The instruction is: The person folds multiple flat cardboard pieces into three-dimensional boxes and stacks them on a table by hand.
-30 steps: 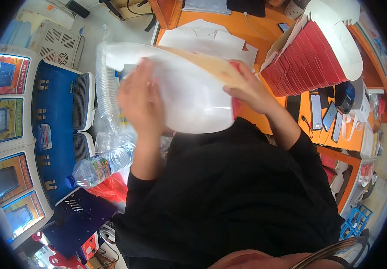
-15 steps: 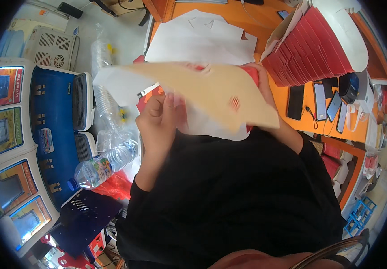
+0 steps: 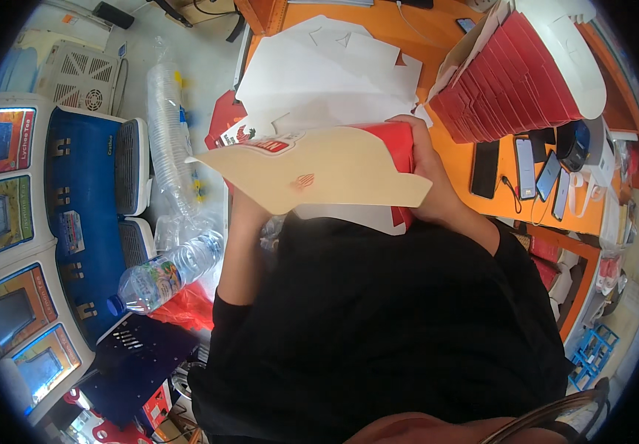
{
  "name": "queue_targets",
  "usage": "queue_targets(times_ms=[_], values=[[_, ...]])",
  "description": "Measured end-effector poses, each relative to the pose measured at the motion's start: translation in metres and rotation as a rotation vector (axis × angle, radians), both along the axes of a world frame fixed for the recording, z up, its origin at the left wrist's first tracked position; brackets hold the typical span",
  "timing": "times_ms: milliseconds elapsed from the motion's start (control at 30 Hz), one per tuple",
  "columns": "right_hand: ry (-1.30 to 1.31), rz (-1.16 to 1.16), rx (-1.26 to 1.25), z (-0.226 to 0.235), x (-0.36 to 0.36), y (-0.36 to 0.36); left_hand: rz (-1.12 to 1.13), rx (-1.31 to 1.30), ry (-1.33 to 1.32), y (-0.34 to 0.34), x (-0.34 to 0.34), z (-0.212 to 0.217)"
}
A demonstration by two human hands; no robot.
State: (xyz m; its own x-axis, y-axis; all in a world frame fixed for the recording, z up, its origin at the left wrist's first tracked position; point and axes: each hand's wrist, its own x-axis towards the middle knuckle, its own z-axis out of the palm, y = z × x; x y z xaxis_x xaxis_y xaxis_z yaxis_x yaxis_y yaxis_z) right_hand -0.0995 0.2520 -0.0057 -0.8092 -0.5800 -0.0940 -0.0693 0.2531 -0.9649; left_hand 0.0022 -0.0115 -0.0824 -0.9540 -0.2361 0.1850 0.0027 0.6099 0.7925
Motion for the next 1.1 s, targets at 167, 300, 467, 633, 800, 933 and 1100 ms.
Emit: queue_targets(times_ms=[167, 300, 467, 633, 800, 933, 1100], values=[[-0.047, 0.094, 0.052, 0.018, 0.002, -0.009, -0.121, -0.402, -0.055, -0.049, 0.013, -0.116], [-0.039, 0.016, 0.067, 0.015, 0.000, -0.005, -0.054, -0.001, -0.070, -0.002, -0.009, -0.020], [-0.005, -0.002, -0.007, -0.008, -0.007, -0.003, 0.154, 0.392, -0.289, 0.028, -0.006, 0.018], [-0.001, 0.061, 0.131, 0.009, -0.002, -0.010, 0.055, -0.411, -0.381, 0.016, -0.002, -0.026], [-0.003, 0.087, 0.123, 0.007, -0.009, -0.010, 0.050, 0.201, -0.357, -0.022, 0.005, -0.080], [-0.011, 0.105, 0.201, 0.007, -0.008, -0.015, -0.004, -0.361, -0.260, -0.012, 0.007, -0.094], [0.043, 0.053, 0.071, 0.000, -0.015, -0.015, 0.136, 0.761, -0.370, -0.003, -0.014, -0.037]])
